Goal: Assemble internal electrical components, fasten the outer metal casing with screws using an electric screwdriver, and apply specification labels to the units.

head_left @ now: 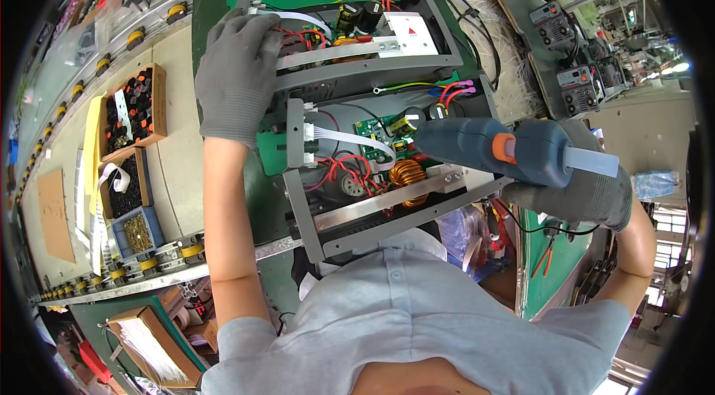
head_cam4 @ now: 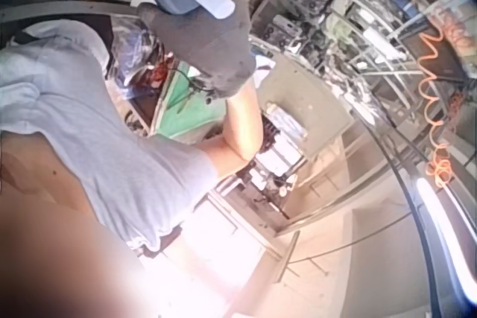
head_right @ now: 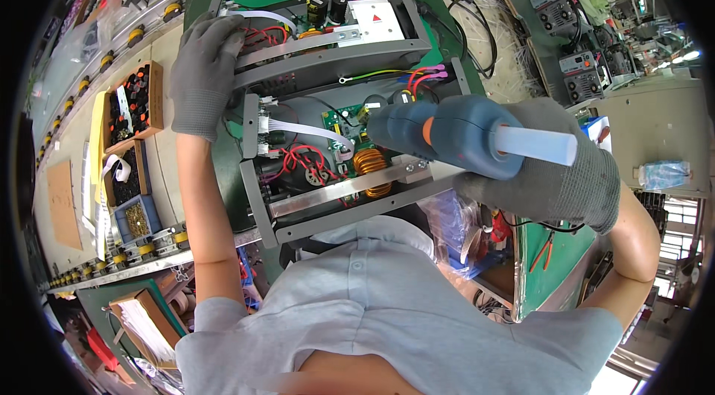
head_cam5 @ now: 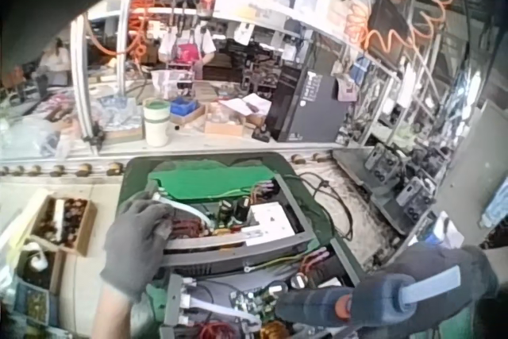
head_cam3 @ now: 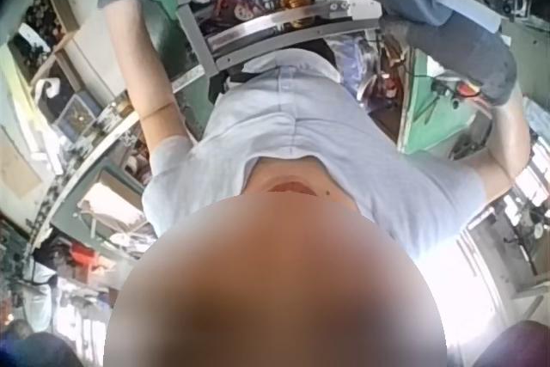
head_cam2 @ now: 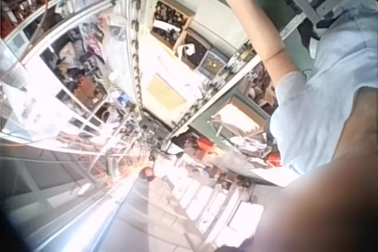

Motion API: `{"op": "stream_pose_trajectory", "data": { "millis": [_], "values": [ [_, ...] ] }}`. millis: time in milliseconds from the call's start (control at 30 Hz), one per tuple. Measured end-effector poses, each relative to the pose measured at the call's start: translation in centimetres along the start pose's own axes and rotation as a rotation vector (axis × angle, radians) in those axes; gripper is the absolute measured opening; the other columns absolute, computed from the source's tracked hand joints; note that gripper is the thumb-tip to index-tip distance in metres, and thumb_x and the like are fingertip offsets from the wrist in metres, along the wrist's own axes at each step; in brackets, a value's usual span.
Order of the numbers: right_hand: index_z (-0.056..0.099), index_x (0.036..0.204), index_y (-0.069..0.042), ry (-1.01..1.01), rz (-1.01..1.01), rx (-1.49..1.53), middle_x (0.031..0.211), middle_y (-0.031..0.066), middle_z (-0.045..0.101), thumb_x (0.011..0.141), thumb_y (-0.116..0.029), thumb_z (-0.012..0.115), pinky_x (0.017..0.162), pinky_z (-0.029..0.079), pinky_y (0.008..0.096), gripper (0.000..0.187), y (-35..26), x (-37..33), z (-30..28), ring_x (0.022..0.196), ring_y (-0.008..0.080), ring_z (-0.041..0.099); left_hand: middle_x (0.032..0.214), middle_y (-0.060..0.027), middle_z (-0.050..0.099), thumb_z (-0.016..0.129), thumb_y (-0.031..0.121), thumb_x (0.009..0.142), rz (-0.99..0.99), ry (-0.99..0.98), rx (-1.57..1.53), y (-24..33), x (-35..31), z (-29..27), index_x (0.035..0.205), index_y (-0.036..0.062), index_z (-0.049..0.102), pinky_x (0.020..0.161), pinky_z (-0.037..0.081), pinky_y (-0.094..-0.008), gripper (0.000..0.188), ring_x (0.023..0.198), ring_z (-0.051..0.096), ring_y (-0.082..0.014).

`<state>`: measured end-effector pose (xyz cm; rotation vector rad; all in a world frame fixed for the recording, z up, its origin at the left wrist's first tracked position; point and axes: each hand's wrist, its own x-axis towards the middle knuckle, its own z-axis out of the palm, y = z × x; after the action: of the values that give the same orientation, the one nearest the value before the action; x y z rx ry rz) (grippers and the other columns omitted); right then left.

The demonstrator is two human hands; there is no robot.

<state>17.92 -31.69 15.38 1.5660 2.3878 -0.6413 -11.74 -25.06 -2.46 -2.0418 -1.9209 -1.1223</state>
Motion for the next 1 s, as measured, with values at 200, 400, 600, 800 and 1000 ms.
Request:
{"op": "stream_pose_trajectory", "data": {
  "millis": [200,400,600,800,1000],
  "values": [
    [0.062,0.082,-0.005,0.043,-0.088,-0.068,0.069,0.0140,0.062,0.066,-0.024,0.075,0.058,0.050,0.0379,0.028,-0.1,0.8,0.2,0.064,0.0342,0.061,0.108,-0.0078,0.061,0.055,0.026,0.087,-0.042,-0.038,0.034,-0.4,-0.3,-0.2,0.102,0.0157,0.065,0.089,0.045,-0.0385,0.021,0.114,0.051,-0.0290],
    [0.062,0.082,-0.006,0.033,-0.045,-0.131,0.070,0.0121,0.062,0.066,-0.023,0.075,0.061,0.050,0.0356,0.027,-1.2,1.1,-0.1,0.065,0.0318,0.061,0.108,-0.0071,0.061,0.055,0.026,0.087,-0.016,-0.028,0.060,-0.5,-0.2,0.0,0.102,0.0160,0.065,0.089,0.045,-0.0386,0.021,0.114,0.051,-0.0283],
    [0.062,0.092,-0.005,0.066,0.111,0.037,0.073,0.0100,0.064,0.064,-0.023,0.076,0.062,0.050,0.0323,0.036,-0.5,0.5,-0.2,0.064,0.0229,0.063,0.108,-0.0079,0.062,0.056,0.025,0.086,-0.006,-0.024,0.034,-0.2,0.1,0.0,0.101,0.0149,0.065,0.089,0.045,-0.0386,0.020,0.114,0.051,-0.0286],
    [0.063,0.100,-0.003,0.110,0.436,0.467,0.080,0.0035,0.064,0.063,-0.018,0.071,0.061,0.047,0.0237,0.040,3.3,-4.3,-1.6,0.068,0.0091,0.058,0.107,-0.0098,0.062,0.056,0.023,0.086,0.034,-0.002,-0.077,-0.2,0.1,-0.6,0.102,0.0114,0.065,0.090,0.043,-0.0391,0.022,0.114,0.051,-0.0299],
    [0.052,0.118,0.004,1.005,0.141,1.053,0.102,0.0107,0.062,0.071,-0.022,0.071,0.078,0.050,0.0310,0.057,14.2,-14.4,4.4,0.085,0.0195,0.062,0.111,-0.0120,0.059,0.055,0.022,0.087,0.005,-0.126,-0.082,0.6,0.3,-0.6,0.104,0.0085,0.063,0.090,0.041,-0.0393,0.023,0.111,0.051,-0.0316]
  ]
}}
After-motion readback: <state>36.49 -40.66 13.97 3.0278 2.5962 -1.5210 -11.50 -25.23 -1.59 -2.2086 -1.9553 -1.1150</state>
